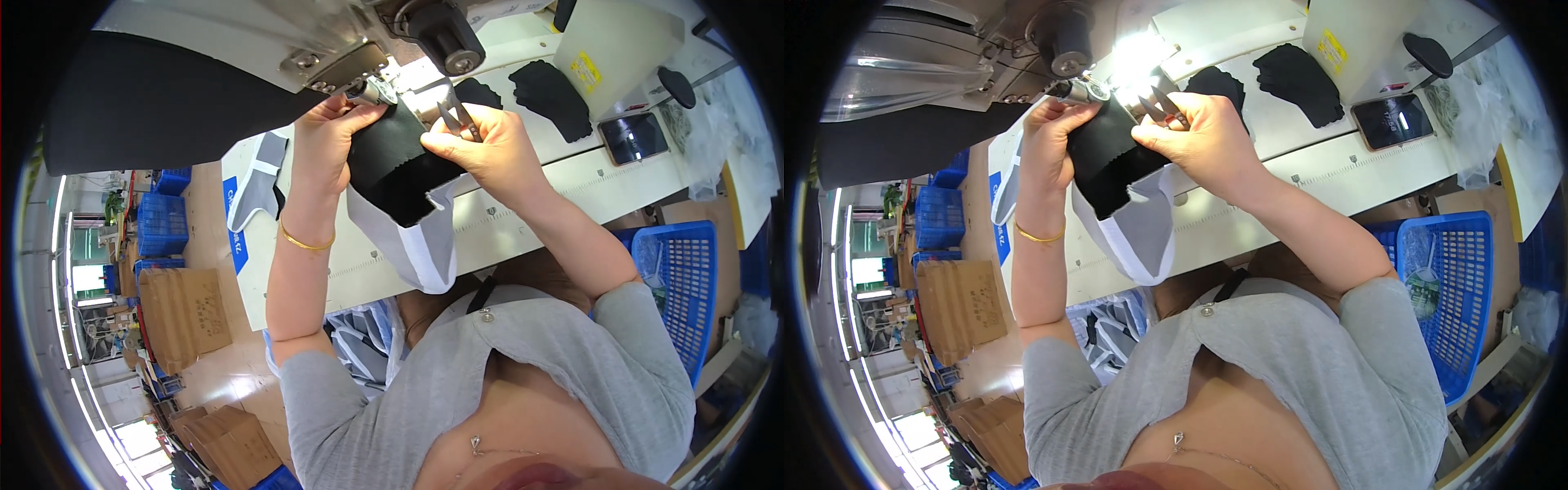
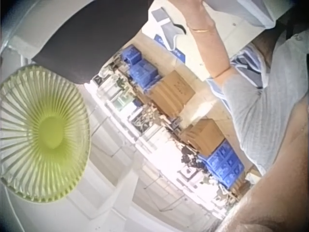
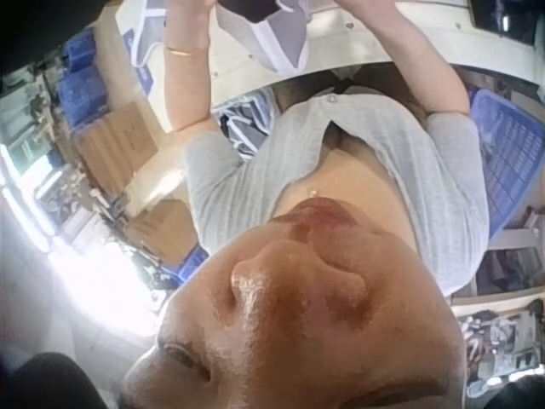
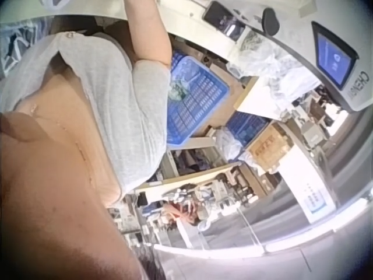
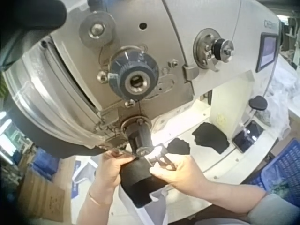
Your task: Sewing and trimming components for athletic shoes using an industrial sewing machine.
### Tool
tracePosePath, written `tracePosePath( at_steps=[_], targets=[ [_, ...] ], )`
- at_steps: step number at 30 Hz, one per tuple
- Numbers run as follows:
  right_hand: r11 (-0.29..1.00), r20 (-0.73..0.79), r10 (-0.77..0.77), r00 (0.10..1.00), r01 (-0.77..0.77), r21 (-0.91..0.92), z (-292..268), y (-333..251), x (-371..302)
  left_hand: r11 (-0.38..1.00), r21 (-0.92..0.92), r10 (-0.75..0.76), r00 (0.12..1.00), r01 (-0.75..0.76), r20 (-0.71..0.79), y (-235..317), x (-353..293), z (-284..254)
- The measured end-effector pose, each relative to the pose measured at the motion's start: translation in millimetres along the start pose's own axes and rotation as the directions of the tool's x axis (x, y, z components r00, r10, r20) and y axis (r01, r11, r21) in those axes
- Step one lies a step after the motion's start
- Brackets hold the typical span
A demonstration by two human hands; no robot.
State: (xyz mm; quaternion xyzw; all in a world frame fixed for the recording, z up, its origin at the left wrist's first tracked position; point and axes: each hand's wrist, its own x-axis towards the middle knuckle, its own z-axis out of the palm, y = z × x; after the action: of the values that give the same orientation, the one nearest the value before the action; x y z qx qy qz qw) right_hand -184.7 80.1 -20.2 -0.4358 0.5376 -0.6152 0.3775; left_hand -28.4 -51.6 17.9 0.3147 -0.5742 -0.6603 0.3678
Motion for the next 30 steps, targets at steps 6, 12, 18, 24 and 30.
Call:
tracePosePath(
  at_steps=[6,12,18,24,30],
  targets=[
    [0.984,-0.020,-0.091,0.996,0.087,-0.156,3,-6,-2,0.827,0.465,0.309,0.947,-0.315,0.091,-6,-4,-1],
    [0.968,0.006,-0.068,0.998,0.067,-0.242,-5,-7,0,-0.078,0.881,0.671,0.629,-0.467,0.392,12,-39,4],
    [0.998,0.025,-0.055,0.998,0.054,0.038,0,9,-1,-0.392,0.626,0.520,0.399,-0.674,0.755,11,-58,17],
    [0.988,0.112,0.113,0.987,-0.124,0.097,-8,1,-9,-0.414,0.596,0.518,0.361,-0.688,0.775,-1,-50,14],
    [0.988,0.113,0.098,0.989,-0.110,0.110,-11,13,-13,-0.487,0.537,0.545,0.241,-0.689,0.803,-7,-41,15]
  ],
)
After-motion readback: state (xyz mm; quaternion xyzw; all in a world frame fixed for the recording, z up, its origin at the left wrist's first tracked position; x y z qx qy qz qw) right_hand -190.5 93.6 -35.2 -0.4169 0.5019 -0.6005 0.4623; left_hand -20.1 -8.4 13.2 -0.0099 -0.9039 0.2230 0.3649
